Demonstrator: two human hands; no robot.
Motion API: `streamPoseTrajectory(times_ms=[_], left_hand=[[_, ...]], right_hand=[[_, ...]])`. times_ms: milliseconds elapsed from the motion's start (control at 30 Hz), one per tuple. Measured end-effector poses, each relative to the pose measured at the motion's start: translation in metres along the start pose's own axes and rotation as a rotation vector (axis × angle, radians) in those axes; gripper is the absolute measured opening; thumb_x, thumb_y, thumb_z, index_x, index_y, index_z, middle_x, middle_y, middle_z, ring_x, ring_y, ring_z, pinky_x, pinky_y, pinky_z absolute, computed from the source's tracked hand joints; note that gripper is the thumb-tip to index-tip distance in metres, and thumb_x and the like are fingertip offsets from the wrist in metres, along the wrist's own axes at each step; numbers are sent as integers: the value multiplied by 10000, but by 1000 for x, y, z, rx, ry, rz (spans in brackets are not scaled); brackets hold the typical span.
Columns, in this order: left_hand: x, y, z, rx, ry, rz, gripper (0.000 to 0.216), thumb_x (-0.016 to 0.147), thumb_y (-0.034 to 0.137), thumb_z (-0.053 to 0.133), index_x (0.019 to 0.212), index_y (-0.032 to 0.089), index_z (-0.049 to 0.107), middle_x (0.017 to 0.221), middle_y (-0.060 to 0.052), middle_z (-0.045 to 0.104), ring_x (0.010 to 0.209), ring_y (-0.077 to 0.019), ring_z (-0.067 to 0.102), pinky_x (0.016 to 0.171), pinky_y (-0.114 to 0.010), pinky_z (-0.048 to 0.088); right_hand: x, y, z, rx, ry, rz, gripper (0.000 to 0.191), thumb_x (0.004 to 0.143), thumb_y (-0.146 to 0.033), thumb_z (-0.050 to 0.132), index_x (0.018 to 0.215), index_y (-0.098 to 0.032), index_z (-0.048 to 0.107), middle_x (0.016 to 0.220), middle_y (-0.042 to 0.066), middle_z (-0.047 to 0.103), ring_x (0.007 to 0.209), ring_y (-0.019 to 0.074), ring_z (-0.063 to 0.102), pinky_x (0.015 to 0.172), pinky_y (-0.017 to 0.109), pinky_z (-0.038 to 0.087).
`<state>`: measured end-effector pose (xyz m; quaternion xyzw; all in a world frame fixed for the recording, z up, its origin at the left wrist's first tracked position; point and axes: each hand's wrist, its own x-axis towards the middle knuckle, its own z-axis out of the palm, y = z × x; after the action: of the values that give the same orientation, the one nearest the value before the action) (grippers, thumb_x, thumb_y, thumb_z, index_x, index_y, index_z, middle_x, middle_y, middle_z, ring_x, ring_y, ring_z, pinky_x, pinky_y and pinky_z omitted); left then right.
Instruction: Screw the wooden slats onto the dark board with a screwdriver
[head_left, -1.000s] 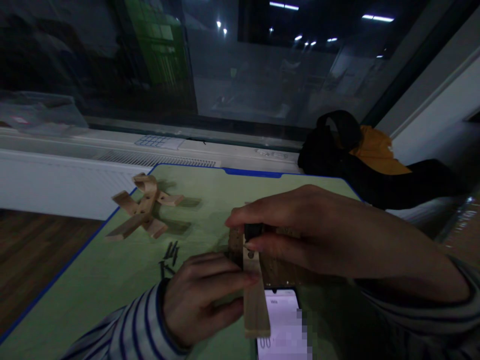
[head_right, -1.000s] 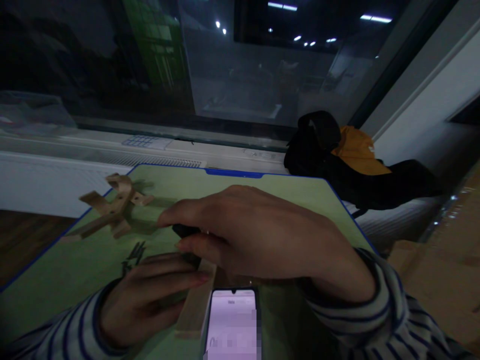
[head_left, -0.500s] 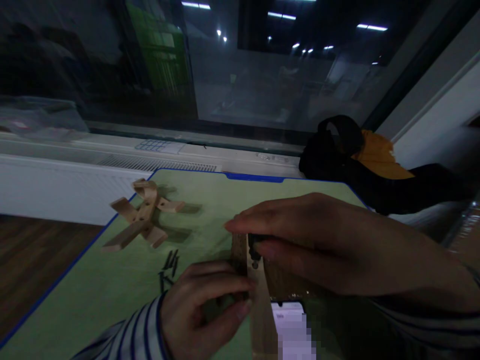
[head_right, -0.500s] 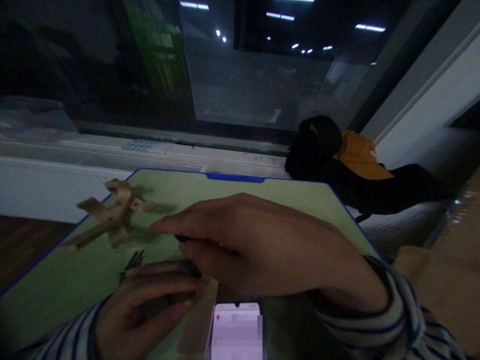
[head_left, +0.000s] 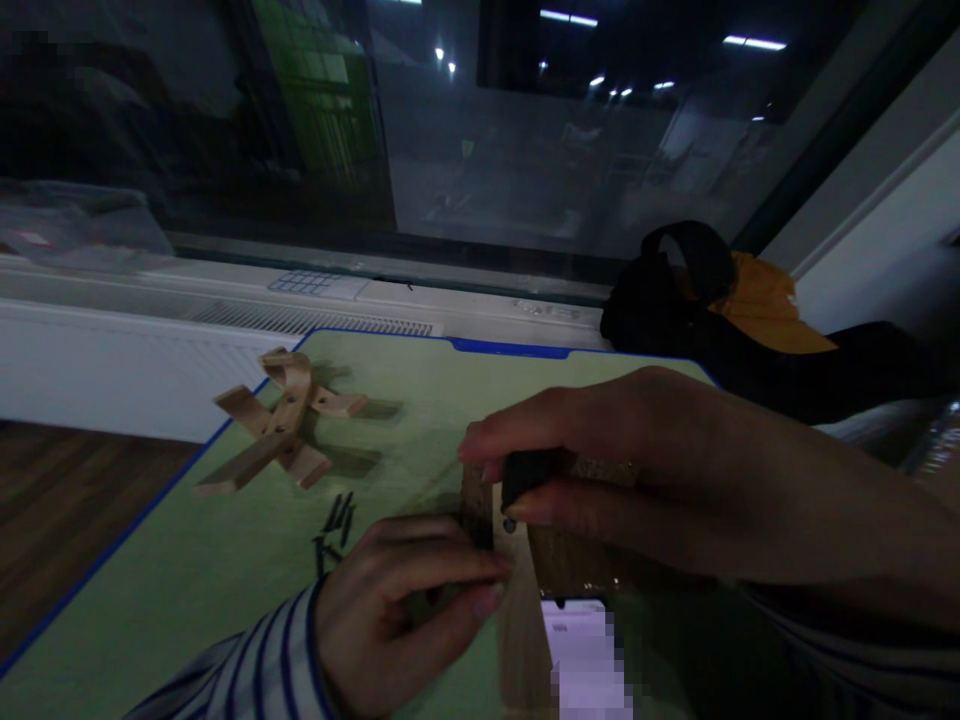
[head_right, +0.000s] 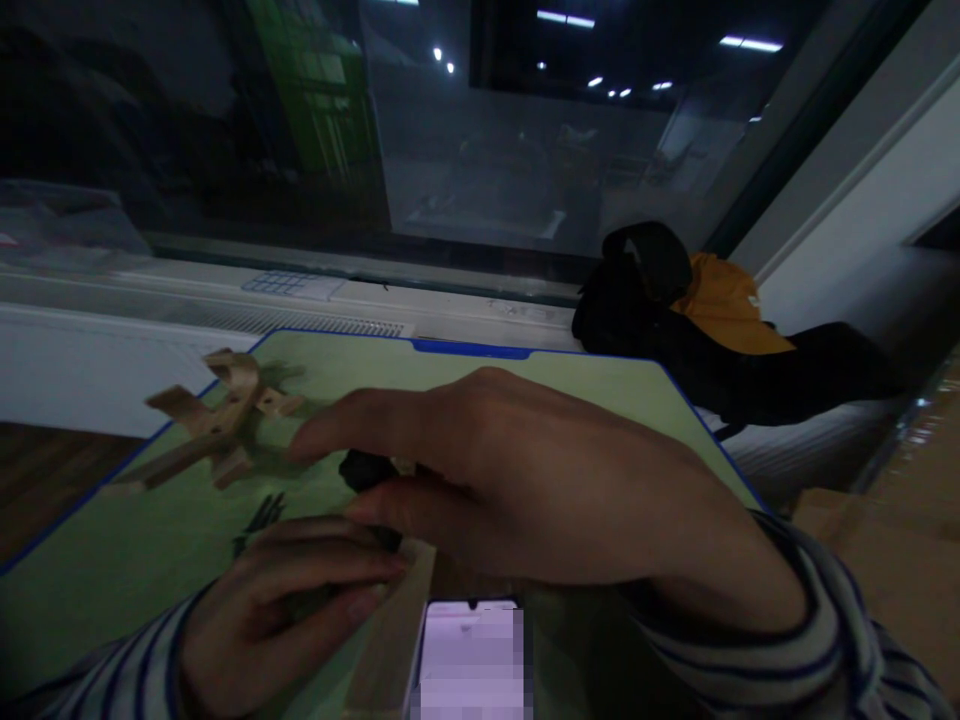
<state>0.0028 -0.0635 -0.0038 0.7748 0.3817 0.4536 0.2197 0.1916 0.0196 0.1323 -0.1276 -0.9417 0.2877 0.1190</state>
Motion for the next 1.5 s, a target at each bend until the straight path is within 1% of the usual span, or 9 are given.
streamPoseTrajectory(times_ms=[133, 367, 533, 733, 833, 967, 1133, 1333, 1500], left_hand=[[2, 3, -2, -4, -29, -22, 170, 805, 151, 595, 930, 215, 691, 790, -33, 726, 728, -153, 686, 622, -213, 553], [2, 3, -3, 43, -36, -25, 186, 796, 152, 607, 941, 229, 694, 797, -25, 728, 721, -148, 685, 639, -219, 559], [4, 4, -4, 43, -58, -29, 170, 817, 158, 578, 921, 222, 697, 804, -32, 729, 668, -138, 679, 544, -187, 536], [6, 5, -4, 18, -79, -43, 175, 815, 140, 565, 894, 210, 704, 773, -28, 726, 652, -133, 673, 556, -187, 537], [6, 6, -4, 11, -86, -47, 174, 814, 132, 559, 876, 206, 703, 771, -27, 726, 655, -135, 673, 554, -191, 536], [5, 6, -4, 24, -50, -21, 200, 807, 122, 568, 924, 227, 692, 782, -13, 727, 642, -124, 669, 531, -177, 519], [5, 6, -4, 27, -33, -21, 189, 802, 128, 579, 909, 237, 689, 752, 2, 719, 633, -118, 668, 558, -178, 521], [5, 6, -4, 23, -57, -45, 216, 806, 135, 568, 948, 231, 701, 783, -26, 729, 638, -131, 672, 515, -178, 521], [4, 4, -3, 8, -79, -55, 213, 813, 144, 557, 937, 220, 712, 788, -42, 730, 657, -148, 677, 556, -210, 551]], right_hand=[[1, -1, 1, 41, -27, 2, 259, 908, -197, 480, 1152, -155, 558, 991, -23, 641, 832, 59, 572, 707, 154, 409], [1, -1, 2, 65, -82, -23, 295, 909, -135, 443, 1189, -124, 534, 1031, -17, 621, 882, 47, 550, 749, 138, 383], [2, 0, 2, 2, -33, 3, 234, 913, -196, 471, 1131, -162, 550, 973, -42, 617, 836, 49, 544, 715, 157, 378], [3, -4, 1, -24, -68, 74, 125, 838, -210, 531, 949, -214, 589, 818, -56, 605, 701, 83, 532, 626, 199, 402], [4, -3, 2, -19, -35, 53, 160, 844, -207, 516, 990, -232, 576, 867, -66, 617, 728, 76, 549, 623, 191, 410], [4, -3, 3, 23, -37, -3, 192, 893, -225, 474, 1052, -188, 575, 950, -36, 631, 826, 74, 568, 723, 177, 419], [2, -5, 2, 57, -39, 6, 224, 863, -174, 505, 1075, -171, 579, 988, -25, 642, 858, 80, 581, 734, 183, 431], [3, -4, 0, 6, -42, 52, 181, 850, -179, 514, 1016, -206, 580, 873, -55, 627, 739, 69, 551, 632, 184, 400], [3, -3, 0, -22, -67, 80, 140, 846, -130, 538, 960, -208, 563, 846, -65, 596, 732, 69, 529, 639, 184, 365]])
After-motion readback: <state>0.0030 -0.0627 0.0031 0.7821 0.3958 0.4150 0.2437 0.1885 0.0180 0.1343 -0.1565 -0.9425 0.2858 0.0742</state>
